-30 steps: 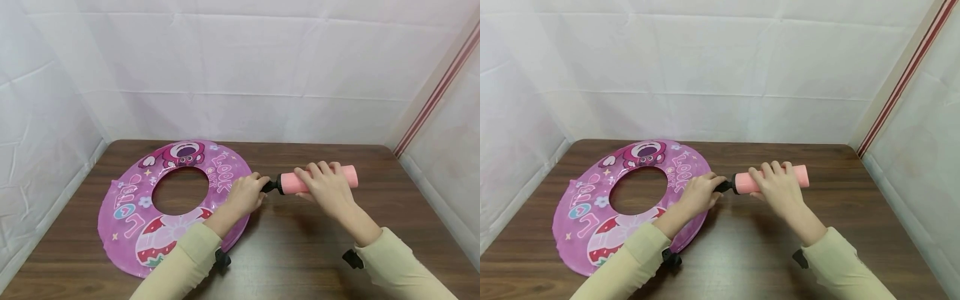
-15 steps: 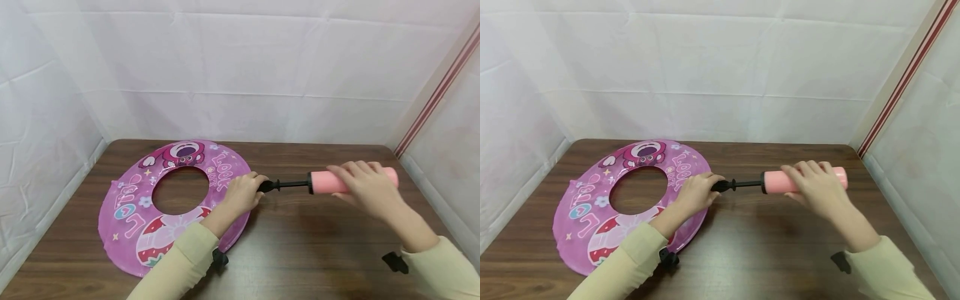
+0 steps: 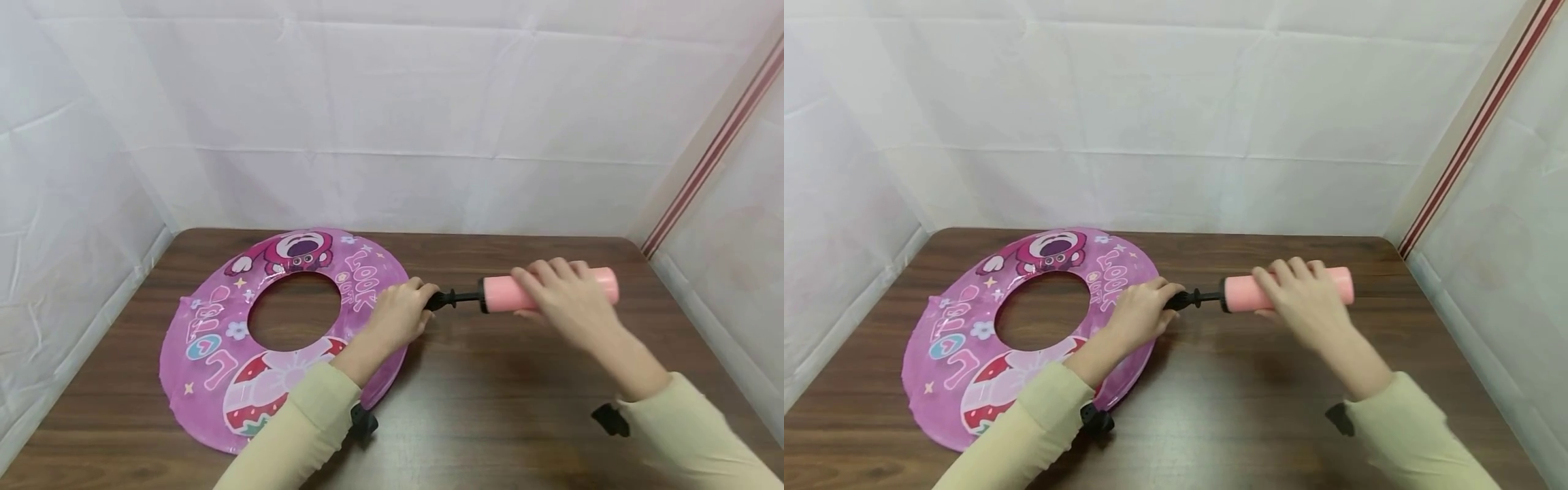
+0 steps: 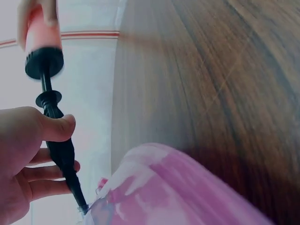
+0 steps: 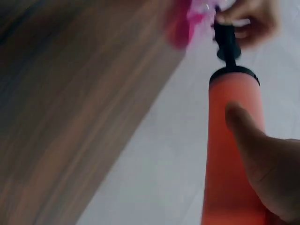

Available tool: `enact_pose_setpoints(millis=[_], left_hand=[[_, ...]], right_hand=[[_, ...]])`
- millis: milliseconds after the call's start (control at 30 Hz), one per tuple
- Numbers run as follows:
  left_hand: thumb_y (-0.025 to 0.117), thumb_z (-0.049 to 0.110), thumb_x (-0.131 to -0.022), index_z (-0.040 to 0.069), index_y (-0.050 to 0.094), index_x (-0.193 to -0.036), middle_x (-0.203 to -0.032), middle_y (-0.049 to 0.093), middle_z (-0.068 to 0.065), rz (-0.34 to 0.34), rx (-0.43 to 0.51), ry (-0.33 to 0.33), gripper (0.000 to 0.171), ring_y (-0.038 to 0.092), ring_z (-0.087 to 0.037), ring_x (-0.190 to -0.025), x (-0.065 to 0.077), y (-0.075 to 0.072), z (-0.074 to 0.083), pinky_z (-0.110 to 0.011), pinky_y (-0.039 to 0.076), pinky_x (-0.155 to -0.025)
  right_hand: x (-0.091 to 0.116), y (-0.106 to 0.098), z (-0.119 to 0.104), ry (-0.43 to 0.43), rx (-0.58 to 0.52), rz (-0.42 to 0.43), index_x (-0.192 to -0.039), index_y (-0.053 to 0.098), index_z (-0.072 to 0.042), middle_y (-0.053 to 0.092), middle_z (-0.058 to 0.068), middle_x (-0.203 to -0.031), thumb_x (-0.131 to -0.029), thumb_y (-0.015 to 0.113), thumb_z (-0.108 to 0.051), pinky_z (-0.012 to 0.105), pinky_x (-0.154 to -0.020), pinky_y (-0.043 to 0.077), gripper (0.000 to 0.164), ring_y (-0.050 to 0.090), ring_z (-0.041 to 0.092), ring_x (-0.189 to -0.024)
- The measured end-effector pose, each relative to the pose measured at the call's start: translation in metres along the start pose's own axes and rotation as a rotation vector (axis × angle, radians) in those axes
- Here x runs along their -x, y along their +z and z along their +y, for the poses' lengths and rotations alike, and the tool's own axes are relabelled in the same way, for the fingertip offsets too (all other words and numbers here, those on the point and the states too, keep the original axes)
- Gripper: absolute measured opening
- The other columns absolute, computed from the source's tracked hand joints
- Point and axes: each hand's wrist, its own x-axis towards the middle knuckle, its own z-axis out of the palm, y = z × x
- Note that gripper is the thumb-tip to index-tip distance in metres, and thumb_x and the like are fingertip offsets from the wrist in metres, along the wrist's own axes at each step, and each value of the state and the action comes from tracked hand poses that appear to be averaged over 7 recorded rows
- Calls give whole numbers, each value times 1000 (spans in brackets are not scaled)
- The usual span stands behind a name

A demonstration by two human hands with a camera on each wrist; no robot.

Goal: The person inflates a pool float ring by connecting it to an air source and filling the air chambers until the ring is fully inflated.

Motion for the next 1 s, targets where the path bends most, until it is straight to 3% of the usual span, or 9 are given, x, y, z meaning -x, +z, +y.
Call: enact_pose_setpoints(millis=[100, 200, 300, 467, 600, 733, 833, 1000], left_hand=[[78, 17, -71, 9, 65, -103, -86, 64, -8, 18, -13, -10, 36, 63, -23, -65, 1, 2, 1, -35, 52, -56], [78, 17, -70, 9, 65, -103, -87, 64, -8, 22, -13, -14, 36, 63, -23, -66, 1, 2, 1, -34, 52, -55], [78, 17, -70, 10, 65, -104, -88, 65, -7, 10, -5, -26, 36, 63, -23, -67, 1, 2, 1, -34, 52, -55], [77, 17, -72, 13, 65, -106, -91, 66, -7, -41, 15, -73, 35, 64, -25, -72, -1, -1, 2, -35, 53, -59], [76, 18, -74, 14, 65, -106, -92, 66, -5, -79, 28, -96, 34, 65, -25, -74, -2, -2, 4, -36, 53, -61], [75, 19, -74, 14, 65, -107, -92, 66, -5, -87, 45, -88, 35, 65, -25, -75, -3, -2, 5, -37, 53, -63], [75, 18, -75, 14, 65, -108, -93, 66, -6, -89, 59, -97, 35, 65, -25, -76, -3, -2, 4, -37, 53, -65], [76, 18, -74, 15, 65, -108, -91, 65, -5, -84, 62, -122, 35, 64, -25, -74, -2, -4, 3, -37, 53, -65]], right_hand=[[-13, 11, -16, 5, 32, -7, -109, 56, -6, 58, 14, -91, -65, 78, -37, 48, -67, 43, 58, 54, 36, -80], [-22, 18, -26, 6, 70, 25, -106, 57, -7, 57, 13, -90, -59, 84, -35, 46, -69, 43, 60, 54, 34, -79], [-24, 21, -30, 7, 69, 31, -105, 58, -8, 57, 11, -90, -57, 85, -35, 45, -69, 44, 61, 55, 33, -79], [-17, 18, -20, 37, -31, -66, -113, 57, -10, 58, 10, -95, -63, 81, -38, 46, -73, 43, 61, 55, 33, -85], [-2, 6, -3, 64, -96, -109, -116, 56, -12, 59, 11, -96, -71, 72, -42, 48, -76, 43, 56, 56, 34, -89], [15, -13, 17, 69, -84, -65, -116, 58, -13, 61, 12, -92, -86, 45, -60, 50, -73, 44, 58, 58, 35, -84], [28, -30, 33, 96, -49, -33, -115, 58, -14, 62, 11, -90, -90, 24, -65, 52, -72, 42, 66, 58, 37, -83], [40, -50, 51, 144, -13, -23, -114, 58, -18, 60, 7, -90, -88, 20, -68, 53, -73, 39, 68, 56, 35, -85]])
